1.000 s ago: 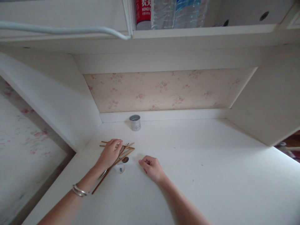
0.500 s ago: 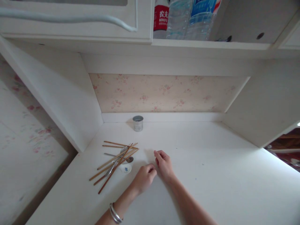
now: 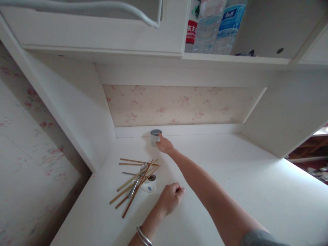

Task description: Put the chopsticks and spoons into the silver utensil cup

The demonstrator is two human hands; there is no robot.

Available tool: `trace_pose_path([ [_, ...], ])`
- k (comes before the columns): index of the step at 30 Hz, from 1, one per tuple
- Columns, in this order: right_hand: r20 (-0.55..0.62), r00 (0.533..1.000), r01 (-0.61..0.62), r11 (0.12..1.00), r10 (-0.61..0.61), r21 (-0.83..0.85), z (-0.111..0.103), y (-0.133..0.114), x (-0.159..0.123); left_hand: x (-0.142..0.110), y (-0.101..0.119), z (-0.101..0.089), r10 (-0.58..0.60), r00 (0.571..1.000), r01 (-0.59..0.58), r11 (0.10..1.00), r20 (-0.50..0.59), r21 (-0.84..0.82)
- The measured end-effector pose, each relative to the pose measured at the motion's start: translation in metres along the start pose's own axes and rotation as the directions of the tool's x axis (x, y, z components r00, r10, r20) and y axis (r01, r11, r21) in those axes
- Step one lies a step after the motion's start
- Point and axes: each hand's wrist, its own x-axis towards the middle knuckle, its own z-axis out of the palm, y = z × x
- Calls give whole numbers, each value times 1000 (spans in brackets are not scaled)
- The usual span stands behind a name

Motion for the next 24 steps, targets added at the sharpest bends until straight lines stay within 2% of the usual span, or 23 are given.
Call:
trace_pose_path([
  [6, -82, 997, -22, 995, 13, -102, 6, 3, 5, 0, -4, 0, 16, 1000, -16, 999, -2, 29],
  [11, -215, 976, -2, 997, -14, -71, -11, 22, -15, 2, -4, 2, 19, 1000, -18, 998, -16, 53],
  [17, -357, 932, 75, 996, -54, 44, -31, 53, -77, 5, -9, 5, 61, 998, -59, 995, -33, 76],
  [24, -405, 914, 105, 982, -32, 158, -23, 85, -160, 7, -11, 11, 76, 996, -71, 993, -47, 91],
])
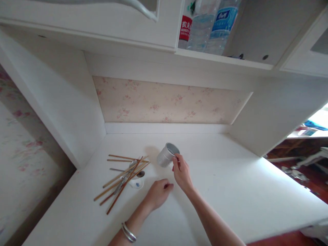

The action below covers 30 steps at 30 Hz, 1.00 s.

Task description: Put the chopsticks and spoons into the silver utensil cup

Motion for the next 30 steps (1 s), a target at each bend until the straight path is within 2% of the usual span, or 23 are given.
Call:
trace_pose_path([
  [3, 10, 997, 75, 997, -76, 12, -8, 11, -17, -2, 4, 1, -17, 999, 17, 1000, -35, -3],
  [7, 27, 981, 194, 981, -193, -1, -13, 22, -23, -6, 10, 2, -45, 996, 43, 999, -79, -22],
  [12, 128, 950, 289, 957, -285, -9, -15, 26, -27, -9, 15, 1, -87, 991, 77, 993, -98, -94],
  [16, 201, 929, 314, 949, -311, 15, -16, 26, -32, -20, 21, -19, -168, 984, 154, 967, -53, -201],
  [17, 210, 928, 309, 951, -307, 24, -16, 26, -32, -24, 23, -27, -191, 978, 171, 966, -87, -193],
  [20, 215, 925, 310, 950, -312, 44, -16, 26, -34, -32, 23, -58, -153, 945, 172, 984, -288, 42],
  [22, 193, 921, 333, 941, -338, 59, -16, 26, -34, -32, 18, -79, -134, 915, 233, 946, -380, 226],
  [26, 120, 925, 350, 931, -361, 100, -18, 27, -33, -25, 2, -105, -128, 885, 369, 778, -447, 508],
  [30, 37, 973, 222, 965, -229, 138, -21, 30, -30, -16, -12, -111, -116, 893, 405, 627, -434, 666],
])
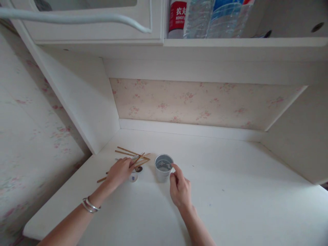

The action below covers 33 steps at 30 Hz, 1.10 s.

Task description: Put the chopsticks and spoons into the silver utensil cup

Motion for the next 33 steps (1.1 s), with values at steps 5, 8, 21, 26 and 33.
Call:
trace_pose_path([
  [5, -148, 953, -238, 955, 265, 175, -1, 10, 9, 7, -2, 6, 44, 998, -46, 998, 40, 36],
  [8, -153, 925, -303, 916, 349, 261, 2, 18, 14, 11, -1, 4, 28, 999, -29, 1000, 47, 12],
  [21, -113, 902, -356, 864, 418, 356, 8, 29, 18, 25, 37, -64, -27, 985, -34, 938, -170, -346],
  [26, -103, 895, -377, 858, 435, 349, 8, 28, 19, 20, 72, -102, -51, 913, -208, 796, -405, -569],
  [33, -91, 892, -387, 852, 443, 352, 11, 30, 19, 35, 122, -109, -10, 883, -389, 544, -469, -743],
])
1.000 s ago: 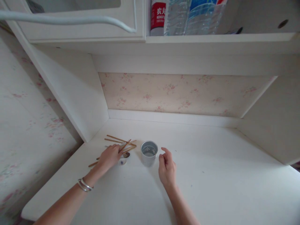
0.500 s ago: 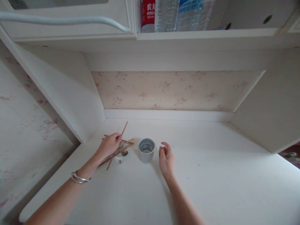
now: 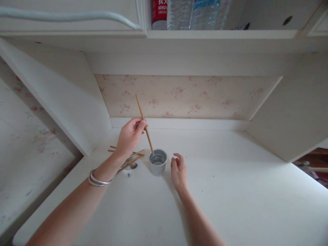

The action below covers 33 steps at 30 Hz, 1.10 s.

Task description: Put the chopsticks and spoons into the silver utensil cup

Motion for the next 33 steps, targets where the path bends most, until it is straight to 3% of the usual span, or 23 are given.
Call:
trace_pose_path([
  [7, 3, 1000, 30, 1000, -30, 8, 0, 2, 0, -22, -51, 38, -113, 984, 95, 987, 140, 127],
  [15, -7, 1000, 21, 1000, -21, 1, 0, 1, 2, -41, -86, 51, -223, 939, 192, 972, 264, 139],
  [21, 5, 1000, -26, 999, 26, 34, 1, 4, 3, -39, -89, 53, -237, 916, 199, 969, 323, 148],
  [29, 10, 999, -33, 997, 32, 63, 2, 11, 3, -38, -75, 47, -214, 918, 175, 974, 333, 144],
  [33, 20, 999, -48, 994, 46, 100, 0, 7, 3, -55, -74, 33, -275, 900, 302, 953, 338, -26],
])
